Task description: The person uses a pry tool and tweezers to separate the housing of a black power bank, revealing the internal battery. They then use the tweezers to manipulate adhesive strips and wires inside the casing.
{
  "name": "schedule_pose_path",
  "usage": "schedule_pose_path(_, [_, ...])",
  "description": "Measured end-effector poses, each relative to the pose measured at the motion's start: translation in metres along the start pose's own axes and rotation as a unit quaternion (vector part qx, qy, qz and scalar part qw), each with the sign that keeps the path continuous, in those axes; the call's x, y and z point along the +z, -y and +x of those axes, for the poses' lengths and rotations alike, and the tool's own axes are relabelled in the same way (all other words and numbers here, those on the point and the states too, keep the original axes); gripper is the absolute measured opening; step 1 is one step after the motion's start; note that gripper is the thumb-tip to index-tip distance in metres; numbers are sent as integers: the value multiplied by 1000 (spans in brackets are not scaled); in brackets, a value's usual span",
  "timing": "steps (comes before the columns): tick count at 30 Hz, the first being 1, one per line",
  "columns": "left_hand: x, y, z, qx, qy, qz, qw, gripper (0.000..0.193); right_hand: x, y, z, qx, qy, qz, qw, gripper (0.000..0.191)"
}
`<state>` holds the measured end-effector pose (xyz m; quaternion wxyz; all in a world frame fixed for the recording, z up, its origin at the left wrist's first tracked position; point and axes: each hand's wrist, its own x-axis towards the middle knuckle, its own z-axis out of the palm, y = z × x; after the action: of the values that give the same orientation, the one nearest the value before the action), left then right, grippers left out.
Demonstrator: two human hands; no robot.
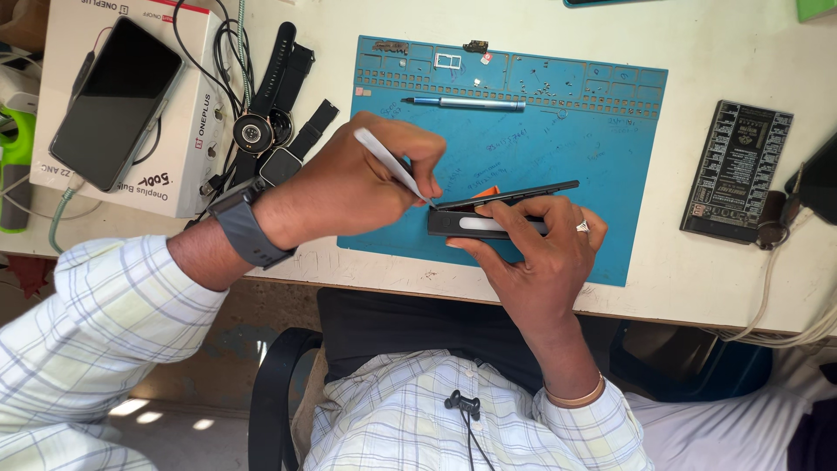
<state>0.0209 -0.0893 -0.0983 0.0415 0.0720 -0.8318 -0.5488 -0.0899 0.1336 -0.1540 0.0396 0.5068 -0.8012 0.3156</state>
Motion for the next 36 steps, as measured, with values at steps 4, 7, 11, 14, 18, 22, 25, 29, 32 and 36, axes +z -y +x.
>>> schedule_pose_path(4, [13,-19,-10,126,44,280,951,21,0,0,2,4,-4,13,1000,49])
schedule_pose_path(7, [32,-29,-24,245,1,459,854,15,1,-3,3,-1,-8,16,1000,47])
schedule_pose_path(11, [41,-26,-33,313,-53,550,772,20,2,-3,3,-2,-13,21,1000,47])
schedule_pose_path(14, [36,-19,-38,280,-67,436,852,12,1,-3,3,-9,-11,15,1000,48])
schedule_pose_path(18, [24,-3,-30,72,-135,84,985,14,2,0,2,-2,-14,14,1000,49])
schedule_pose_path(22, [24,10,-25,45,-139,-45,988,18,2,0,3,-6,-14,12,1000,51])
schedule_pose_path(25, [24,15,-24,38,-123,-63,990,18,1,0,2,-6,-13,12,1000,50])
schedule_pose_path(29, [20,17,-20,3,-109,-47,993,21,1,0,3,-6,-13,14,1000,50])
schedule_pose_path(32, [17,17,-16,-23,-88,-56,994,22,1,0,3,-7,-15,14,1000,50])
schedule_pose_path(36, [15,17,-13,-42,-74,-114,990,23,1,1,3,-3,-15,13,1000,50])
